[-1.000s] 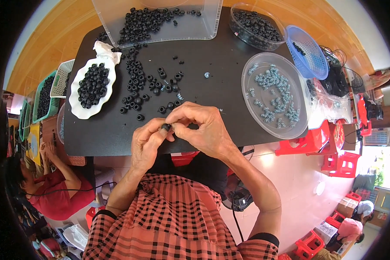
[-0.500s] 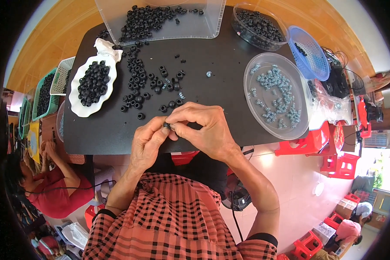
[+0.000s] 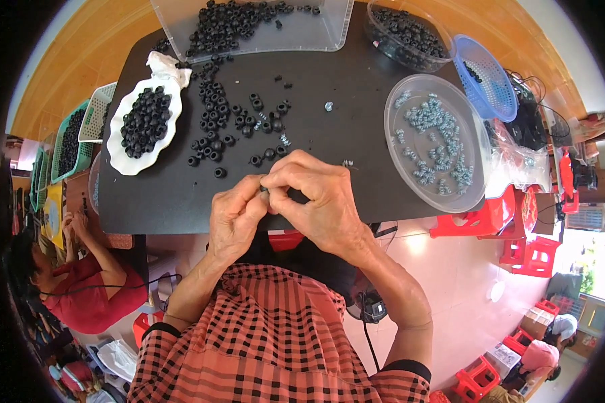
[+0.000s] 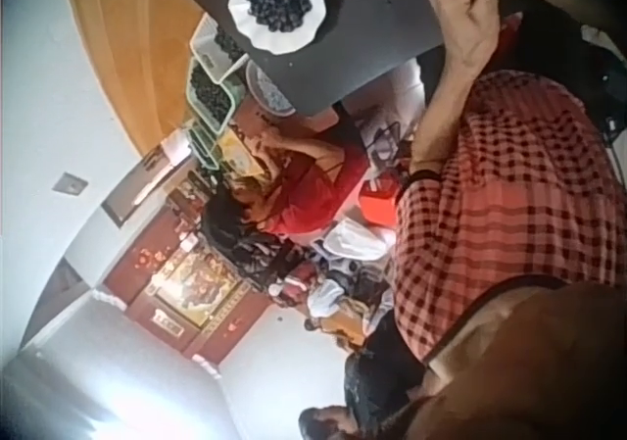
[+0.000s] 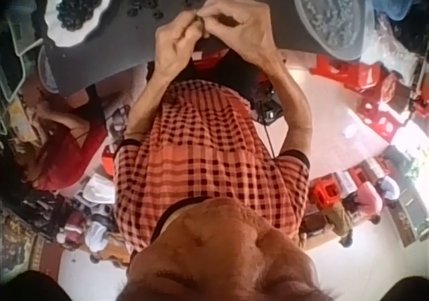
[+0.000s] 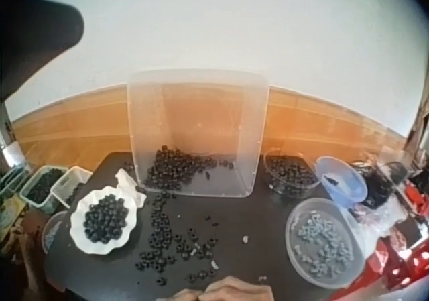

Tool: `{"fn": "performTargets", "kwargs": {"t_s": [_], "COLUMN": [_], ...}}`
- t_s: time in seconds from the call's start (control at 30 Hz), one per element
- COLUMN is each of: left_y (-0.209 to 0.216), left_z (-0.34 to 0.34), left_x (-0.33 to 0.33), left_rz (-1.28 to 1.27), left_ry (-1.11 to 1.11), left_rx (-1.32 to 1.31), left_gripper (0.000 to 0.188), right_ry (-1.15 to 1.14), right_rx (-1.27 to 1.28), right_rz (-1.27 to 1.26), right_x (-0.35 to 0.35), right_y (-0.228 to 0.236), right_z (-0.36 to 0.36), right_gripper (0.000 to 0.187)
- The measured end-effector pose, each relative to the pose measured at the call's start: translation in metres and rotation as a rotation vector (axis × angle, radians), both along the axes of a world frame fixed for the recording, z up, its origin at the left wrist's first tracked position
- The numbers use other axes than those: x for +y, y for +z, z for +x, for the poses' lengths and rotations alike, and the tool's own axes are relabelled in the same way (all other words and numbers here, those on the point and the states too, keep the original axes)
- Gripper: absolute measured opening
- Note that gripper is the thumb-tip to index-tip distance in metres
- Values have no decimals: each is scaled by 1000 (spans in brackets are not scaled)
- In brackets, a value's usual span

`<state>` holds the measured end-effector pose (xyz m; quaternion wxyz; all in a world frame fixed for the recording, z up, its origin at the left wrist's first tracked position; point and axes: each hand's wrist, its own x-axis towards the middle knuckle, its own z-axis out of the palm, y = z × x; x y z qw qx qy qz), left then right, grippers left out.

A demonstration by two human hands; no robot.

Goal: The person assembles small black rubber rings by hand, inserting tiny plastic pieces into the center of each ring.

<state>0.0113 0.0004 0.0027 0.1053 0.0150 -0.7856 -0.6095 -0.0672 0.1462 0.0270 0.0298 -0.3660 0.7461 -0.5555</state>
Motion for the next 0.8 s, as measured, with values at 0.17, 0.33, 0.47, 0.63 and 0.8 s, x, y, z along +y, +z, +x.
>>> {"fn": "performTargets", "kwargs": {"t_s": [0.17, 0.33, 0.47, 0.63, 0.8], "left_y": [-5, -7, -4, -4, 5], "left_z": [-2, -3, -2, -1, -1], "left_x": [1, 0, -1, -6, -9], "left_rz": [102, 223, 242, 244, 235], "left_ry": [16, -3, -7, -47, -10], "left_rx": [23, -23, -30, -44, -56], "left_gripper": [17, 18, 21, 24, 29], "right_ry": [-50, 2, 56, 118, 91], "right_rx": [82, -295, -132, -107, -11], "right_rz": [35, -42, -64, -15, 32], "right_x": [-5, -2, -1, -2, -3], "right_y": [4, 4, 0, 11, 10], "right_z": [1, -3, -8, -7, -6], "right_gripper": [16, 15, 16, 21, 28]}}
